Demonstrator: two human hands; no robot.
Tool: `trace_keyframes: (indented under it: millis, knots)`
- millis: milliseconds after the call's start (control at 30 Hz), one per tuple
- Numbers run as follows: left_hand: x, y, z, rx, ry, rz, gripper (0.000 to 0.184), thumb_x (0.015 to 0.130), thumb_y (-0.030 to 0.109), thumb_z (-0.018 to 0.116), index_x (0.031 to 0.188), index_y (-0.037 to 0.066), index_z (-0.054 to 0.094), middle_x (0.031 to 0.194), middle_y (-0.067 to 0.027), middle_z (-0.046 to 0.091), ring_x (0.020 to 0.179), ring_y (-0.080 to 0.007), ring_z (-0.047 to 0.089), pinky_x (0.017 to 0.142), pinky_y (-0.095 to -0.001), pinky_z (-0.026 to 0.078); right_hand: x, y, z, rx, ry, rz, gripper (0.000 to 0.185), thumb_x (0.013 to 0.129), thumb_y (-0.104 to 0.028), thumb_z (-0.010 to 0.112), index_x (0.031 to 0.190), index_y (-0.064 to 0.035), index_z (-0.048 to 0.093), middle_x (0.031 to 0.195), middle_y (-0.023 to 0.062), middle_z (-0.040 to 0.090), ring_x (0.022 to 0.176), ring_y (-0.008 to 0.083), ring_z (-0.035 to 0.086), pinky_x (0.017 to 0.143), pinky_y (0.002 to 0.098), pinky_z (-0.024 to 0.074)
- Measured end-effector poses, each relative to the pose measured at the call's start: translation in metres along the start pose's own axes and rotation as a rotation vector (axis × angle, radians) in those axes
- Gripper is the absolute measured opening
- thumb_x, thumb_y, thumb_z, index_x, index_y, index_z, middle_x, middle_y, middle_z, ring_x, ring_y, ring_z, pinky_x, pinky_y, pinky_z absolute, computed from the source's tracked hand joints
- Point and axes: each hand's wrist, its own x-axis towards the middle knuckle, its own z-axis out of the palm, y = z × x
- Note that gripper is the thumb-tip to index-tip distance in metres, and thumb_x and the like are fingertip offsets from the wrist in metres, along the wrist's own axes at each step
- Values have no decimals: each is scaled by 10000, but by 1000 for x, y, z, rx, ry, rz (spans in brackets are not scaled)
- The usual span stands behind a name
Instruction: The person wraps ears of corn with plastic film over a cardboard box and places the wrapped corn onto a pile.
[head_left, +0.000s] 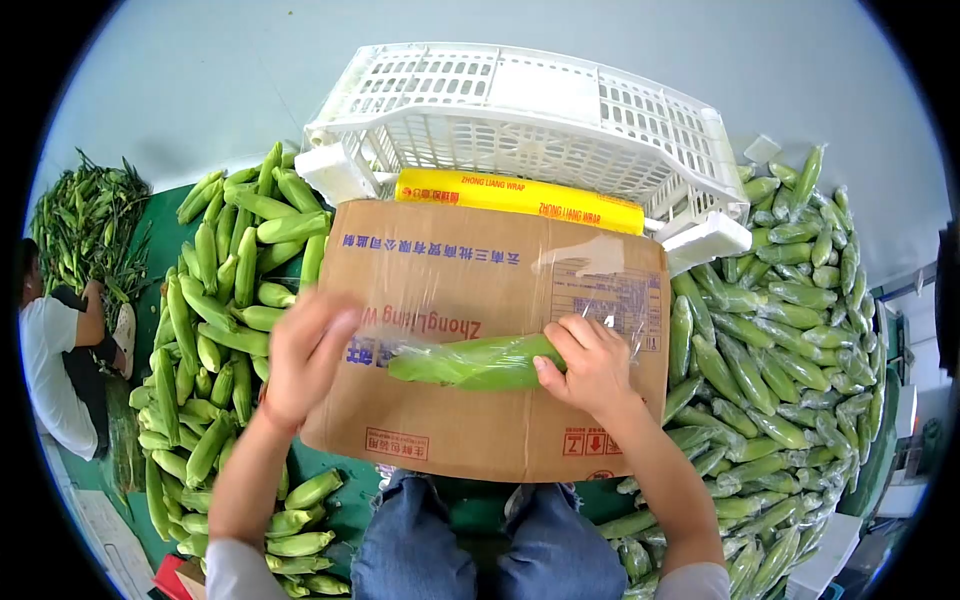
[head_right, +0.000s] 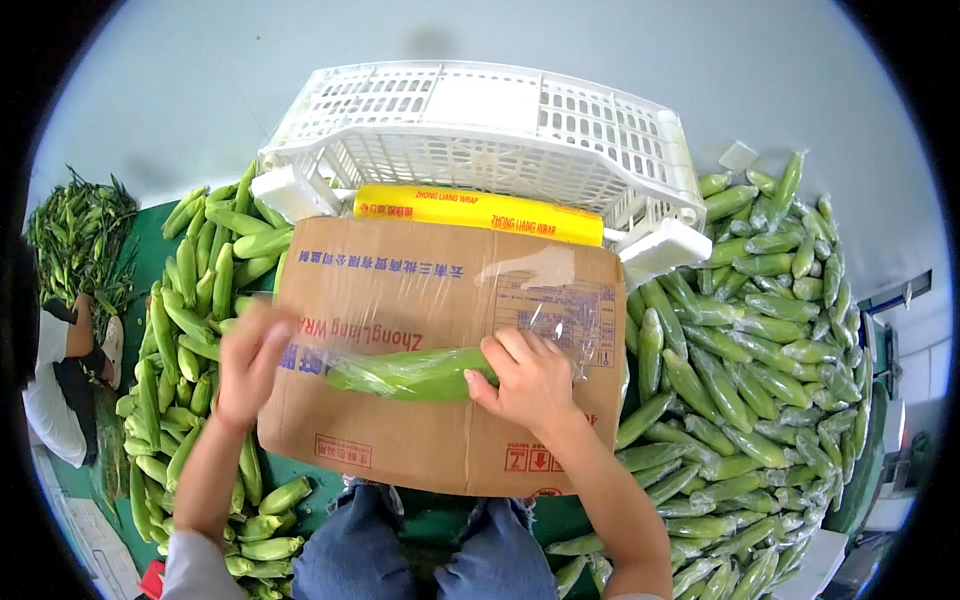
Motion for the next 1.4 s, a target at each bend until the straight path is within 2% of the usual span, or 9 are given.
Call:
trace_keyframes:
  millis: [167, 300, 500, 667, 1000, 1133, 1233, 1367, 1400]
  knots:
    - [79, 0, 108, 365, -823, 390, 129, 831, 128, 585, 800, 21, 651, 706, -191, 627, 730, -368, 633, 658, -437, 508, 6, 2, -2, -27, -46, 12, 287, 787, -363, 672, 815, -80, 629, 824, 49, 600, 629, 241, 619, 546, 359, 502]
    - [22, 80, 73, 364, -984, -46, 368, 872, 275, 593, 1149, 34, 575, 824, -221, 660, 868, -381, 666, 757, -490, 527, 16, -38, -41, -45, -737, 375, 337, 903, -386, 582, 898, -54, 638, 911, 122, 658, 709, 330, 661, 589, 420, 523]
    - [-44, 60, 81, 413, -583, 228, 816, 849, 531, 574, 1458, 34, 355, 1495, -221, 341, 1398, -369, 310, 1151, -587, 124, -7, -57, -51, 142, -677, 382, 440, 931, -483, 535, 1093, -74, 550, 955, 150, 656, 709, 352, 683, 572, 445, 544]
    - [90, -12, 106, 543, -342, 348, 667, 863, 247, 625, 1426, -5, 370, 1492, -213, 344, 1398, -335, 315, 1138, -446, 282, 14, -32, -14, -13, -277, -153, 725, 718, -467, 743, 1306, -112, 509, 1326, 125, 506, 1246, 322, 462, 1044, 517, 370]
    - [143, -13, 120, 451, -864, 418, 691, 804, 129, 676, 1409, -22, 379, 1508, -174, 339, 1379, -306, 354, 1150, -346, 307, 39, -30, -17, 154, -652, -166, 594, 683, -533, 734, 1016, -67, 579, 820, 135, 622, 723, 326, 648, 605, 444, 519]
    - [134, -29, 125, 287, -683, 430, 638, 811, 141, 666, 1388, 14, 426, 1471, -192, 382, 1348, -347, 389, 1121, -373, 347, -25, -58, -84, 496, -1369, 201, 674, 756, -662, 635, 1216, -174, 566, 940, 241, 667, 870, 426, 660, 788, 505, 522]
    - [79, 17, 113, 11, -298, 475, 556, 823, 153, 650, 1358, 93, 510, 1466, -176, 409, 1364, -350, 384, 1119, -442, 337, -88, -53, -95, 817, -702, 682, 693, 872, -595, 561, 1326, -78, 475, 1002, 205, 672, 872, 376, 686, 779, 462, 548]
    - [19, 54, 121, -131, -260, 761, 509, 862, 255, 608, 1354, 150, 523, 1389, -135, 518, 1386, -338, 372, 1138, -496, 280, -56, -58, -86, 1902, -765, 1508, 776, 922, -583, 491, 1448, -44, 308, 971, 259, 621, 734, 337, 667, 629, 405, 563]
    - [22, 58, 125, -516, -93, 480, 528, 858, 232, 599, 1370, 157, 493, 1301, -135, 555, 1309, -326, 441, 1092, -498, 333, -46, -65, -79, 2304, -704, 1462, 771, 936, -627, 377, 1465, -73, 292, 875, 224, 607, 648, 315, 640, 548, 377, 547]
